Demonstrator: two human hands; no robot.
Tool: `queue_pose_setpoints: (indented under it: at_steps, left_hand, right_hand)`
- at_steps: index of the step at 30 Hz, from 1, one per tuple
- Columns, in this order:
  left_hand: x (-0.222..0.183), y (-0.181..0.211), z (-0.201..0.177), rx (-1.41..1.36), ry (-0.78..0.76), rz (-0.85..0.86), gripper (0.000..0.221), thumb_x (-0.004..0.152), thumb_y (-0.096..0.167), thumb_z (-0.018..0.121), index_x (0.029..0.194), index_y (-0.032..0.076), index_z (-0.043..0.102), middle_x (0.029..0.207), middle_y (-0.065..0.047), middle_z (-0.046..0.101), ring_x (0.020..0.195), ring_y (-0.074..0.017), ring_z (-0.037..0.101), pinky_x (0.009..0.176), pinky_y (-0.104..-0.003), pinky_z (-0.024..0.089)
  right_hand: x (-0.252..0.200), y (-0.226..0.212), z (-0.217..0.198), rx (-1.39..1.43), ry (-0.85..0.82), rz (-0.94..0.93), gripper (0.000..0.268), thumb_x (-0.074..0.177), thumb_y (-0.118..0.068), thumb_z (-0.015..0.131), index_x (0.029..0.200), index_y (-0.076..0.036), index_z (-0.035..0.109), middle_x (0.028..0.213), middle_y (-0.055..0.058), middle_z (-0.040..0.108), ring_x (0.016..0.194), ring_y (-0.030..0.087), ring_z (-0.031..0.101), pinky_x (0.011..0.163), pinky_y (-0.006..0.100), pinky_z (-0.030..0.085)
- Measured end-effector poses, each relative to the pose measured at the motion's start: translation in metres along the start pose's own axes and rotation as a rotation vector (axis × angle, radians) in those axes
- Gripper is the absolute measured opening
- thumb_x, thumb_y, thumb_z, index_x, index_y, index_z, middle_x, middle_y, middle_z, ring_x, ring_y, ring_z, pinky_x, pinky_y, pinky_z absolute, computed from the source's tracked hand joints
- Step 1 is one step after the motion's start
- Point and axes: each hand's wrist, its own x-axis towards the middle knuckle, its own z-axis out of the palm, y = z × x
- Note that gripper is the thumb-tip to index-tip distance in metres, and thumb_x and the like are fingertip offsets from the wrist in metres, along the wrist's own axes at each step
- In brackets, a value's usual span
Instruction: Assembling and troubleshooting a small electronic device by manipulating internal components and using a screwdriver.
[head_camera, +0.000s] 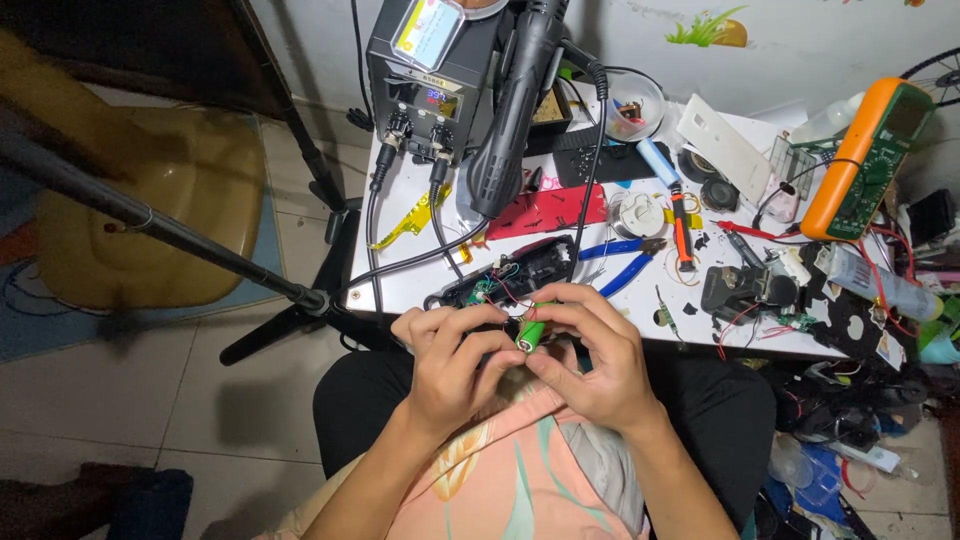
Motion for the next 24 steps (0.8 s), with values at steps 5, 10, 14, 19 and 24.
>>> queue_pose_setpoints:
  at_steps: [5, 10, 14, 19, 24]
  left_hand:
    - [0.006, 0.006, -0.003, 0.010, -0.010, 0.021, 0.026, 0.113, 0.045, 0.073, 0.097, 0.026, 0.078, 0.123, 0.006, 0.080, 0.107, -0.0236, 0.057, 0.097, -0.041, 0.039]
    - [0.003, 0.005, -0.002, 0.010, -0.002, 0.025, 0.028, 0.113, 0.046, 0.072, 0.095, 0.026, 0.077, 0.121, 0.007, 0.080, 0.106, -0.0232, 0.057, 0.095, -0.041, 0.038]
    - [0.001, 0.004, -0.001, 0.009, -0.005, 0.016, 0.028, 0.113, 0.047, 0.072, 0.096, 0.026, 0.077, 0.120, 0.007, 0.080, 0.107, -0.0225, 0.058, 0.095, -0.041, 0.037]
    - [-0.001, 0.000, 0.001, 0.017, -0.005, 0.032, 0.028, 0.113, 0.047, 0.072, 0.096, 0.026, 0.077, 0.119, 0.008, 0.081, 0.105, -0.0222, 0.059, 0.093, -0.040, 0.037]
    - [-0.006, -0.002, 0.005, 0.059, 0.019, 0.077, 0.030, 0.116, 0.047, 0.068, 0.098, 0.025, 0.076, 0.118, 0.007, 0.080, 0.104, -0.0224, 0.060, 0.088, -0.039, 0.038]
  right_hand:
    - [0.003, -0.001, -0.004, 0.007, -0.035, 0.046, 0.035, 0.097, -0.027, 0.091, 0.120, -0.001, 0.085, 0.123, 0.019, 0.083, 0.099, 0.027, 0.087, 0.087, 0.038, 0.070]
    - [0.007, -0.004, -0.006, 0.003, -0.059, 0.051, 0.034, 0.096, -0.028, 0.092, 0.119, -0.002, 0.087, 0.121, 0.016, 0.084, 0.098, 0.026, 0.087, 0.087, 0.038, 0.071]
    - [0.007, -0.005, -0.005, -0.007, -0.063, 0.034, 0.033, 0.096, -0.029, 0.092, 0.117, -0.003, 0.087, 0.120, 0.015, 0.085, 0.098, 0.028, 0.087, 0.087, 0.039, 0.071]
    - [0.003, -0.004, -0.004, 0.048, -0.073, 0.074, 0.036, 0.096, -0.025, 0.092, 0.121, 0.000, 0.085, 0.127, 0.018, 0.085, 0.103, 0.028, 0.088, 0.089, 0.037, 0.072]
    - [-0.001, -0.002, -0.002, 0.243, -0.091, 0.156, 0.039, 0.101, -0.021, 0.087, 0.128, 0.007, 0.081, 0.136, 0.024, 0.080, 0.107, 0.028, 0.085, 0.092, 0.043, 0.072]
